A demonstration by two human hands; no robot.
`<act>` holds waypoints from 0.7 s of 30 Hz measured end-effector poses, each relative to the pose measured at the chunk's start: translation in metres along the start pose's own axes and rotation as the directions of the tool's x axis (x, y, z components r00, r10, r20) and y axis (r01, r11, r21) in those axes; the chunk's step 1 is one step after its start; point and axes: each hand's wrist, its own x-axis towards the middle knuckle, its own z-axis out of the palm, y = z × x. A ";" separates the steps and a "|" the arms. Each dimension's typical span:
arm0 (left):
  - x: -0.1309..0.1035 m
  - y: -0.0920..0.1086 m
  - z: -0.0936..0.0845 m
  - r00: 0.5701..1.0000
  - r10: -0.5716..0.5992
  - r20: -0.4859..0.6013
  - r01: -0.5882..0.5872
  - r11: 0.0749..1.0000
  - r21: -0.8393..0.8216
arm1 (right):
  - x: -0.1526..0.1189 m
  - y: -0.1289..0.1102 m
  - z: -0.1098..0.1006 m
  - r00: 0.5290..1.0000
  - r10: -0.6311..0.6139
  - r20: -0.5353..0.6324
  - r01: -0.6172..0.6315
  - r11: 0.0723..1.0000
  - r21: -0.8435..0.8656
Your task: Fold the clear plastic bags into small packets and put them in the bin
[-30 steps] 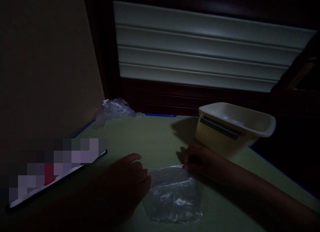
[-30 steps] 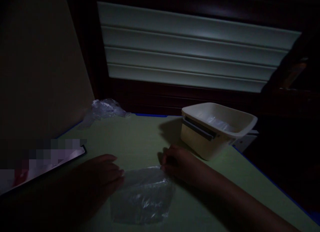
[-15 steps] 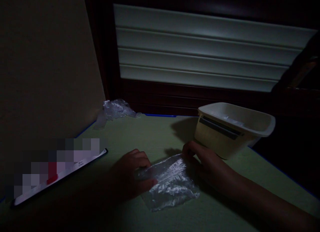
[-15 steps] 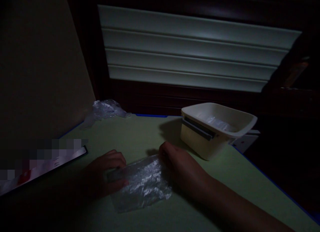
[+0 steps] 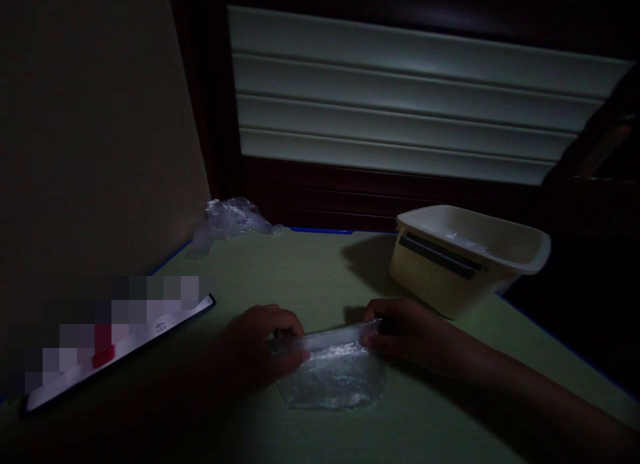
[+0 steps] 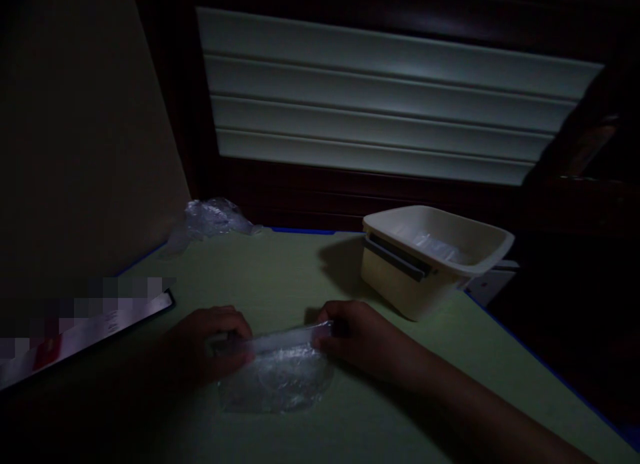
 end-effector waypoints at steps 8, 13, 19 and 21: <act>0.002 -0.012 0.005 0.987 0.161 0.000 -0.161 0.987 -0.017 | -0.003 -0.006 0.002 1.000 0.011 0.012 -0.012 0.998 0.066; 0.003 -0.014 0.008 0.967 0.247 -0.053 -0.250 0.967 -0.052 | -0.006 -0.010 0.003 0.999 -0.028 -0.025 0.026 0.993 -0.111; -0.003 -0.003 -0.001 0.945 0.326 0.009 -0.326 0.945 0.004 | -0.006 -0.006 0.002 0.978 -0.195 -0.071 0.166 0.941 -0.294; -0.003 0.001 -0.004 0.938 0.341 0.069 -0.346 0.933 0.100 | -0.006 -0.006 0.001 0.966 -0.242 -0.089 0.198 0.917 -0.346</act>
